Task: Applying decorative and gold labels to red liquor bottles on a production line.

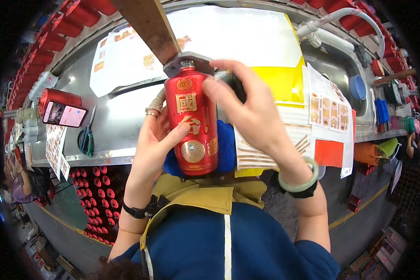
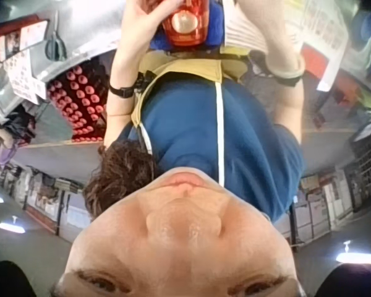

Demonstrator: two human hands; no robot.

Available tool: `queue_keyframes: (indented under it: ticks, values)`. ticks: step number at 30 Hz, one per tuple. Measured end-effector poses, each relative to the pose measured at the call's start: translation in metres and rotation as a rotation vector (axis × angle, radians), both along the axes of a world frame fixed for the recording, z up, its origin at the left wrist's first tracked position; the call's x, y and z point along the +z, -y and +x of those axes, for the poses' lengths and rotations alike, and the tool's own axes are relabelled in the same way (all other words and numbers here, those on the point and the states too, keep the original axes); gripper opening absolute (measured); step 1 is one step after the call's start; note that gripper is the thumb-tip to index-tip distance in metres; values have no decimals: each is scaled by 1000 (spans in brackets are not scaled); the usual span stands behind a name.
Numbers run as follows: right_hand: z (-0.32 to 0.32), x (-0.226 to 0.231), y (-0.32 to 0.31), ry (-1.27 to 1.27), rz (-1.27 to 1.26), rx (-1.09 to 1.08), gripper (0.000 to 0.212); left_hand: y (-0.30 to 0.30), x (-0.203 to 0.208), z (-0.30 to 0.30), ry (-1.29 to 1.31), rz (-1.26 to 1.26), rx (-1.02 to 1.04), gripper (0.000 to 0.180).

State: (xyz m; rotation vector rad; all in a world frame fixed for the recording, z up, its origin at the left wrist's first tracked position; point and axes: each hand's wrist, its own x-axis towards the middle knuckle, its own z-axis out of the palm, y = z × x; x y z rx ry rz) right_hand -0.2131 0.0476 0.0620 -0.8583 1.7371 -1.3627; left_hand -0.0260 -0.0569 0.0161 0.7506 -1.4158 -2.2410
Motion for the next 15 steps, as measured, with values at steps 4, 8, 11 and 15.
queue_keyframes:
  ticks: [4, 8, 11, 15]
  values:
    - [23, -36, -14, 202, 55, -15, 85, 1, 0, -2, -25, 41, 18, 85]
    - [31, -42, -13, 282, 34, -29, 84, 4, -3, 2, -27, 51, 9, 83]
    - [35, -50, -16, 265, -11, -42, 84, 3, -1, 2, -32, 94, 28, 81]
    - [32, -45, -18, 287, -31, -50, 83, 4, -2, 1, -54, 72, 2, 76]
